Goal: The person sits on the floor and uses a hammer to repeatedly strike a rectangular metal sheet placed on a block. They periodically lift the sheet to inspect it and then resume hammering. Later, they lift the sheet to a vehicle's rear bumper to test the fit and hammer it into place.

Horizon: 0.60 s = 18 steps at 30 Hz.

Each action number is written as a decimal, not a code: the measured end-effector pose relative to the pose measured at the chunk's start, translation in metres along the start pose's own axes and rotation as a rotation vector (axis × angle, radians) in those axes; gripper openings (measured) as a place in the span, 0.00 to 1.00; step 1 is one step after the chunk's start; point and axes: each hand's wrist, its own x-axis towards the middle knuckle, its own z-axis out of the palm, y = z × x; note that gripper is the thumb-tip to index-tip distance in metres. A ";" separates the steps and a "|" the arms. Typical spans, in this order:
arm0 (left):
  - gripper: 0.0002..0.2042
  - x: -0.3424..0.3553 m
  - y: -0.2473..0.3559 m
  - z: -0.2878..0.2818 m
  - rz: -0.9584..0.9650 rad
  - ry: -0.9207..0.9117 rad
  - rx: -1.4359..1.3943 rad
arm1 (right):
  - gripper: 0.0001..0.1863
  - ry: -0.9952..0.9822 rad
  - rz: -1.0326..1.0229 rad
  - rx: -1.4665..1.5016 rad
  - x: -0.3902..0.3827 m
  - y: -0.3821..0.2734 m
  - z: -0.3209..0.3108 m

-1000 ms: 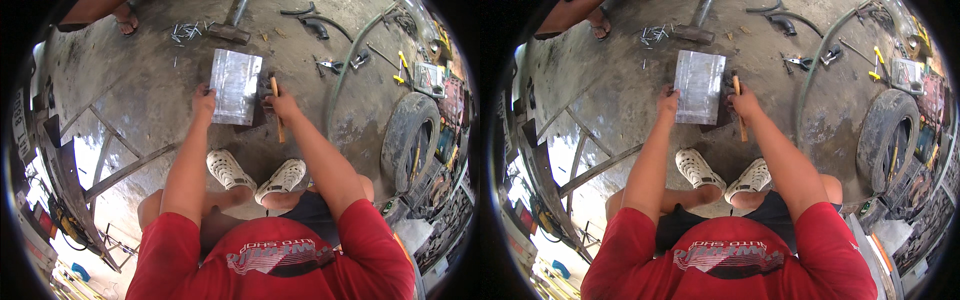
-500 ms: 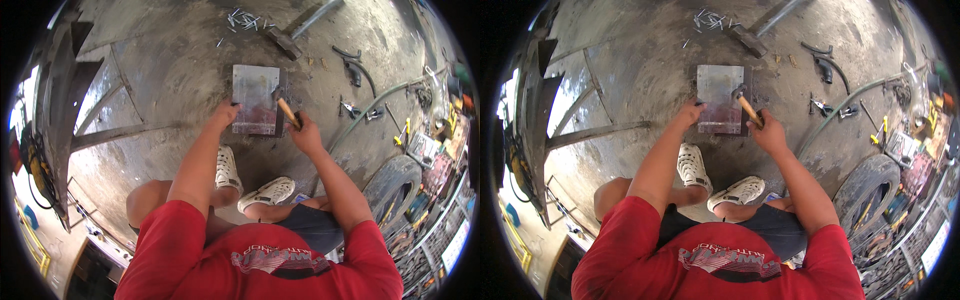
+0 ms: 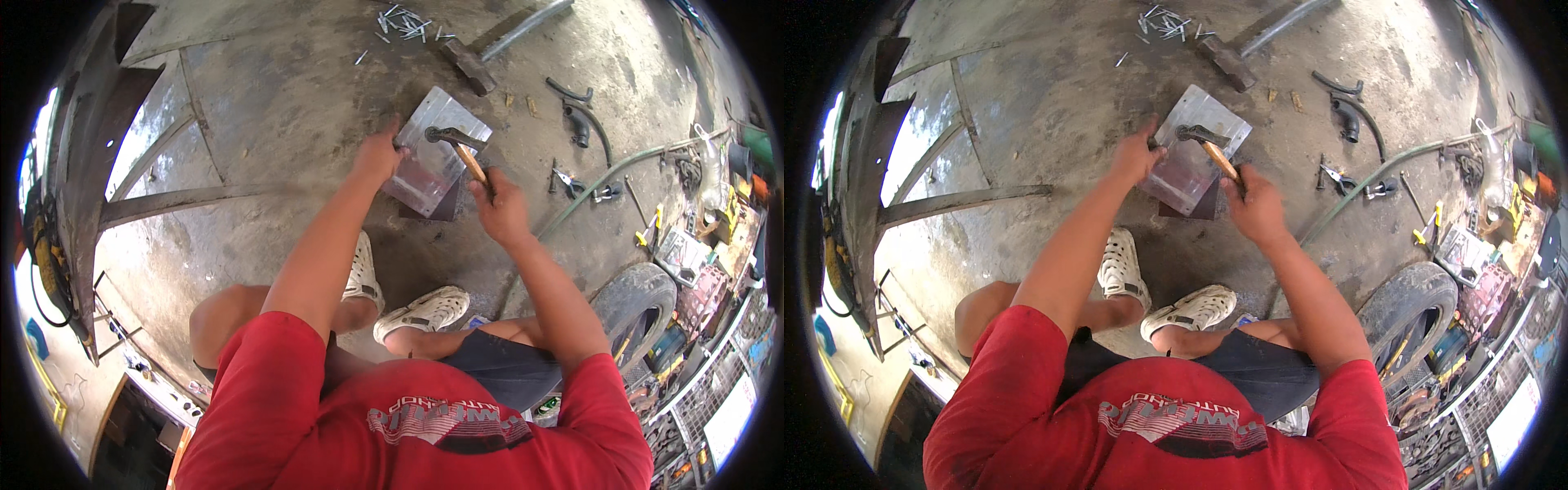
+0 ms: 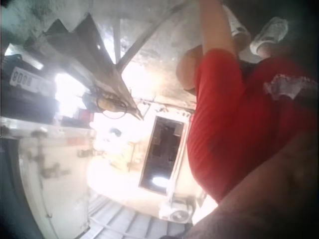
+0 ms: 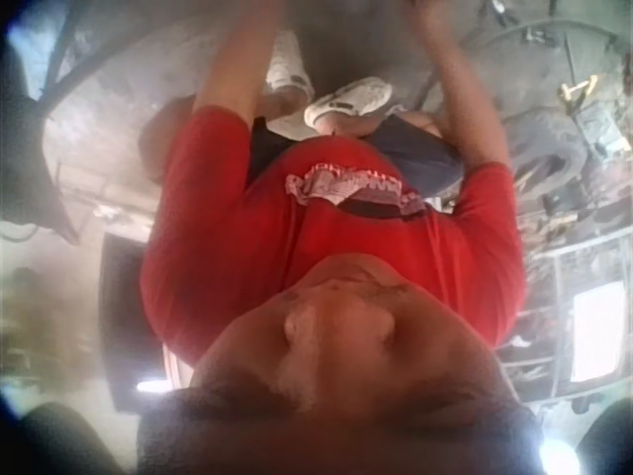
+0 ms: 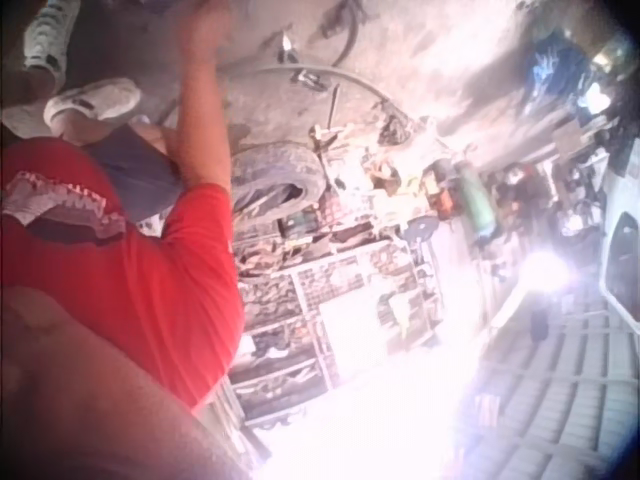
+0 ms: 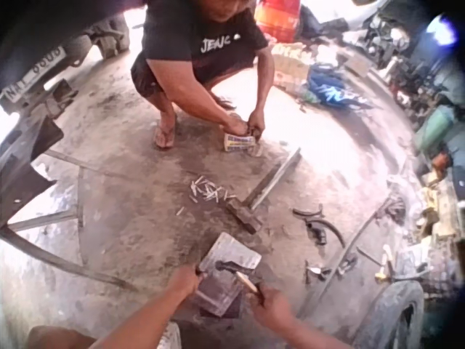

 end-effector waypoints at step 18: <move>0.33 -0.052 -0.017 -0.006 -0.463 0.013 -0.528 | 0.11 -0.242 0.110 -0.372 0.003 0.025 0.046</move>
